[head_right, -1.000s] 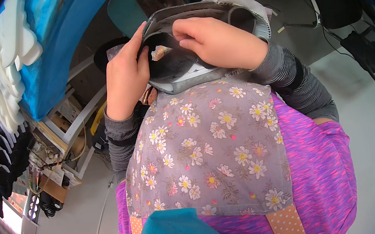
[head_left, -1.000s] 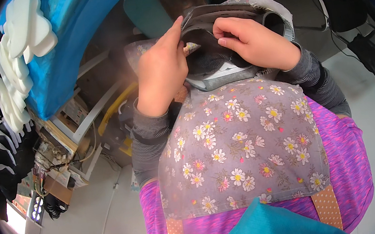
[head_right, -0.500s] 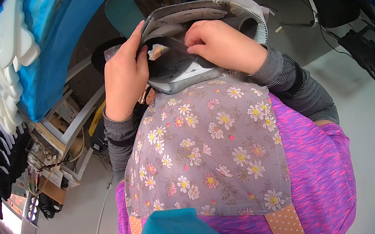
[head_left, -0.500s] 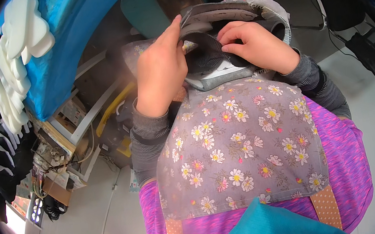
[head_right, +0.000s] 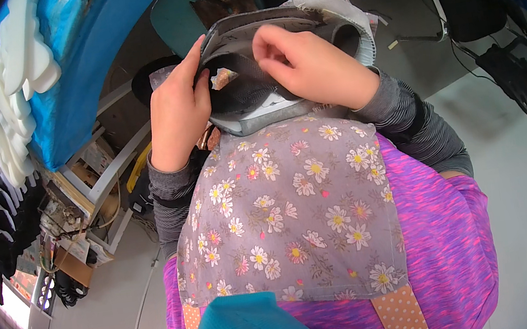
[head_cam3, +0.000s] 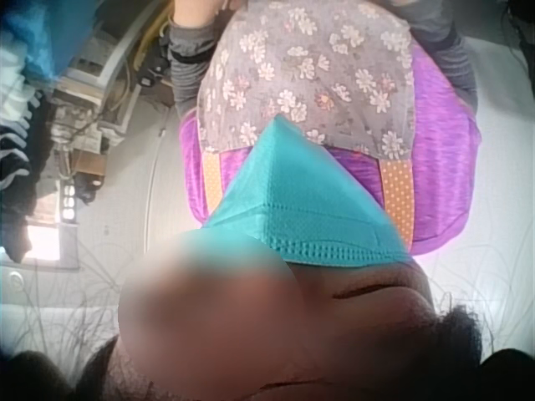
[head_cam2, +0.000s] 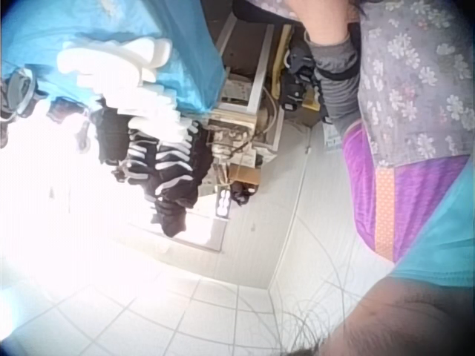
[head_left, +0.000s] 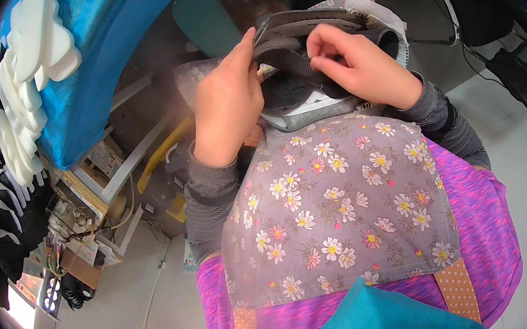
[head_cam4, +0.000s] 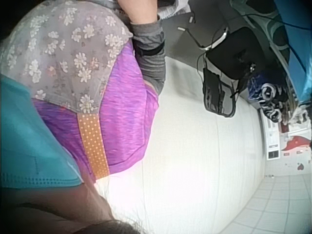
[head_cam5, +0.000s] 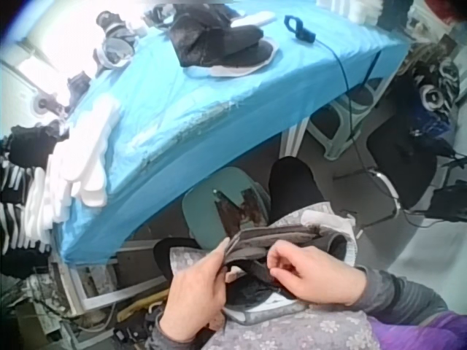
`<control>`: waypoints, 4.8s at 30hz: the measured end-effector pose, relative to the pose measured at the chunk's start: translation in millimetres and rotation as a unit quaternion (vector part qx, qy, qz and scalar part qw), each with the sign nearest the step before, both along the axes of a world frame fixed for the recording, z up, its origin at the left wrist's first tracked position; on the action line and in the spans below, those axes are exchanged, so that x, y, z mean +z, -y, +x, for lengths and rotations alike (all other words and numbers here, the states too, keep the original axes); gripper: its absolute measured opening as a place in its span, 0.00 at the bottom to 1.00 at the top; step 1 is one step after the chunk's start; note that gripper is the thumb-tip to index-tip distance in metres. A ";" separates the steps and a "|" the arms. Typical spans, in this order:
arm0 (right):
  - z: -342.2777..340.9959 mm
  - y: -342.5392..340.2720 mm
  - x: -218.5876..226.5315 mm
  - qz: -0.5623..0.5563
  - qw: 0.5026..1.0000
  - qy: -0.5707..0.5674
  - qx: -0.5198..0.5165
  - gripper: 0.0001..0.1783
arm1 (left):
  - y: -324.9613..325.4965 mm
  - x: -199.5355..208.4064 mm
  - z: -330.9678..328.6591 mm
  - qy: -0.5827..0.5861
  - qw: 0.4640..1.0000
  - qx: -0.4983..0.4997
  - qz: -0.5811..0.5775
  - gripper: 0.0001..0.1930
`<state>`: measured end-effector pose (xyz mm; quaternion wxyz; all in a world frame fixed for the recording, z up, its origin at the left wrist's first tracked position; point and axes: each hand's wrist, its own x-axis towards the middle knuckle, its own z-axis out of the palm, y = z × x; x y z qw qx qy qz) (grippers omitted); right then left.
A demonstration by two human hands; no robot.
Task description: The person fits a black textile liner into the interior of a black shoe upper and presses it into place with their hands before placing the assembly into a yellow basket.
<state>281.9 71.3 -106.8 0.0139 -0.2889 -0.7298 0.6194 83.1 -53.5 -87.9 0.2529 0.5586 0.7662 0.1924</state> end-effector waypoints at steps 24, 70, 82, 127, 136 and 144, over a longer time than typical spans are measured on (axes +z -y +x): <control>3.3 -9.3 12.0 0.250 0.963 -0.102 -0.006 0.08 | 7.5 -9.6 -8.5 -0.008 1.000 0.011 0.023 0.23; -57.9 1.1 -19.9 0.385 0.921 -0.033 0.040 0.15 | 12.9 -18.1 -18.1 0.080 0.993 0.015 0.079 0.19; -56.3 11.1 -32.1 0.467 0.863 -0.189 -0.035 0.07 | 7.8 8.0 -13.2 0.080 0.996 0.016 0.039 0.22; -54.3 8.2 -13.7 0.466 0.877 -0.085 0.078 0.12 | -5.1 -0.8 -25.9 0.020 0.995 0.038 0.085 0.18; -61.8 8.3 -18.4 0.493 0.857 -0.146 0.034 0.07 | 1.3 3.0 -32.4 0.053 0.997 -0.006 0.052 0.16; -64.4 3.9 -11.5 0.469 0.883 -0.029 -0.008 0.19 | -0.6 -8.6 -39.3 -0.021 0.995 -0.056 0.081 0.11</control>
